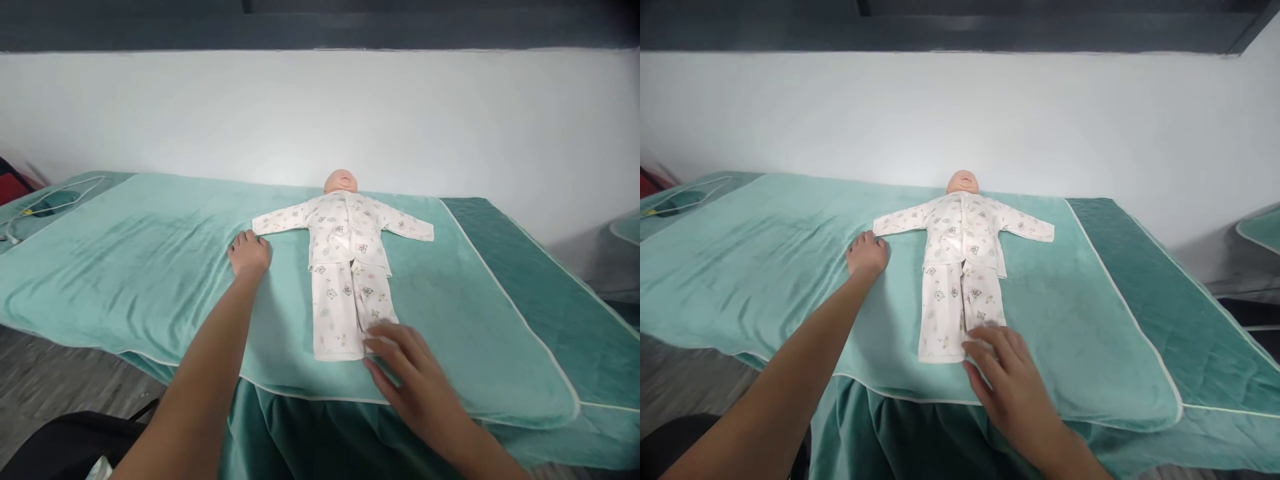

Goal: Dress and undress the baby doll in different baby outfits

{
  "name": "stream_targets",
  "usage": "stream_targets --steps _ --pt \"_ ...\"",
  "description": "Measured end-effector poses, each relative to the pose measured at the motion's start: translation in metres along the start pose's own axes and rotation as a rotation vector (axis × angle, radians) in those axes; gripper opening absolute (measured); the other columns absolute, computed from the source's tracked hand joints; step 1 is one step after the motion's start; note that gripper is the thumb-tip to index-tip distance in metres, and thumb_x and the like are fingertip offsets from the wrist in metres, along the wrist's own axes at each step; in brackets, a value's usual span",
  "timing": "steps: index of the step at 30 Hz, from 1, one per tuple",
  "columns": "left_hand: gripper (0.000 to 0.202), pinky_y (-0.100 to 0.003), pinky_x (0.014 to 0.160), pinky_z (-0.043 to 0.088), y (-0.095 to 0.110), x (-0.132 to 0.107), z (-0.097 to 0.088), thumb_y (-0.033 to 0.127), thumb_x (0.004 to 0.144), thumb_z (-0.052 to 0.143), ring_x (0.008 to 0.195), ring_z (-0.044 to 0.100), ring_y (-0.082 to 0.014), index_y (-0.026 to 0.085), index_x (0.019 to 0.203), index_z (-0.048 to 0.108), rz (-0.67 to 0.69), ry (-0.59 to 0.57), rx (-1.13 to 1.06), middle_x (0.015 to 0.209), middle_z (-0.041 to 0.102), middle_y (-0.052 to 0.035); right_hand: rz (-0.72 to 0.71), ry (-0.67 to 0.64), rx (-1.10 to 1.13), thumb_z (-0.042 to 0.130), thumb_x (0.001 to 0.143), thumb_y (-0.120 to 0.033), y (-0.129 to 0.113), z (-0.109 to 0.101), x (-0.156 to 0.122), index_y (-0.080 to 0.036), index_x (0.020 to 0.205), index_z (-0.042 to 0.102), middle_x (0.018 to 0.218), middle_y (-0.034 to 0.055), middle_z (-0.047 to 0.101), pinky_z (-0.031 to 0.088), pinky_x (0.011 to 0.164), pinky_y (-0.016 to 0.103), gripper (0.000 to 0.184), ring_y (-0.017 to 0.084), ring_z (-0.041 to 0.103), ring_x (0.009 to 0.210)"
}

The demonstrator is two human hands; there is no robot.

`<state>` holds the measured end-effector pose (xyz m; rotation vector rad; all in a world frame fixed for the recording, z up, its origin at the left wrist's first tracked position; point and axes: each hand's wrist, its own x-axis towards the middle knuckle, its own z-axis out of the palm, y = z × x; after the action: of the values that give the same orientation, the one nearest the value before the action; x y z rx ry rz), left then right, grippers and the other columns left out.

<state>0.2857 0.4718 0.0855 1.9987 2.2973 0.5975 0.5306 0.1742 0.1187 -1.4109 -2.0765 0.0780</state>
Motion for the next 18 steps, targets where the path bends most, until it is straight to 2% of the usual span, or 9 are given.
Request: stream_targets --steps 3,6,10,15,18 --pt "0.046 -0.052 0.112 0.032 0.000 0.000 0.000 0.032 0.095 0.030 0.137 0.041 -0.0312 0.014 0.131 0.052 0.005 0.013 0.013 0.147 0.049 -0.0160 0.162 0.021 0.015 0.053 0.093 -0.014 0.016 -0.001 -0.011 -0.025 0.117 0.052 0.114 0.0095 0.058 0.052 0.084 0.039 0.026 0.022 0.058 0.103" --pt "0.044 -0.051 0.111 0.034 0.000 -0.001 0.000 0.032 0.095 0.031 0.136 0.042 -0.0313 0.014 0.129 0.052 0.010 0.033 0.019 0.145 0.051 -0.0164 0.212 0.035 0.087 0.051 0.094 -0.013 0.022 -0.006 -0.016 -0.025 0.107 0.054 0.103 0.0059 0.059 0.053 0.074 0.031 0.018 0.017 0.061 0.091" --pt "0.043 -0.050 0.112 0.033 0.001 -0.002 -0.001 0.032 0.095 0.032 0.137 0.042 -0.0310 0.014 0.128 0.052 0.017 0.037 0.026 0.146 0.049 -0.0168 0.096 0.101 0.093 0.052 0.092 -0.011 0.013 -0.023 -0.014 -0.024 0.102 0.055 0.099 0.0057 0.059 0.052 0.070 0.028 0.016 0.016 0.061 0.087" --pt "0.042 -0.051 0.111 0.034 0.001 -0.001 -0.003 0.032 0.095 0.032 0.135 0.043 -0.0321 0.014 0.126 0.053 0.006 0.029 0.018 0.143 0.051 -0.0170 -0.002 0.025 0.073 0.053 0.091 -0.012 0.005 -0.039 -0.011 -0.024 0.104 0.056 0.097 0.0075 0.059 0.051 0.070 0.033 0.018 0.019 0.060 0.086" --pt "0.041 -0.051 0.111 0.034 0.000 -0.001 -0.003 0.032 0.095 0.032 0.135 0.043 -0.0317 0.015 0.126 0.053 0.007 0.019 0.012 0.143 0.051 -0.0170 -0.043 0.057 0.087 0.054 0.090 -0.012 0.007 -0.041 -0.005 -0.023 0.106 0.057 0.096 0.0085 0.060 0.050 0.070 0.035 0.020 0.021 0.059 0.087"
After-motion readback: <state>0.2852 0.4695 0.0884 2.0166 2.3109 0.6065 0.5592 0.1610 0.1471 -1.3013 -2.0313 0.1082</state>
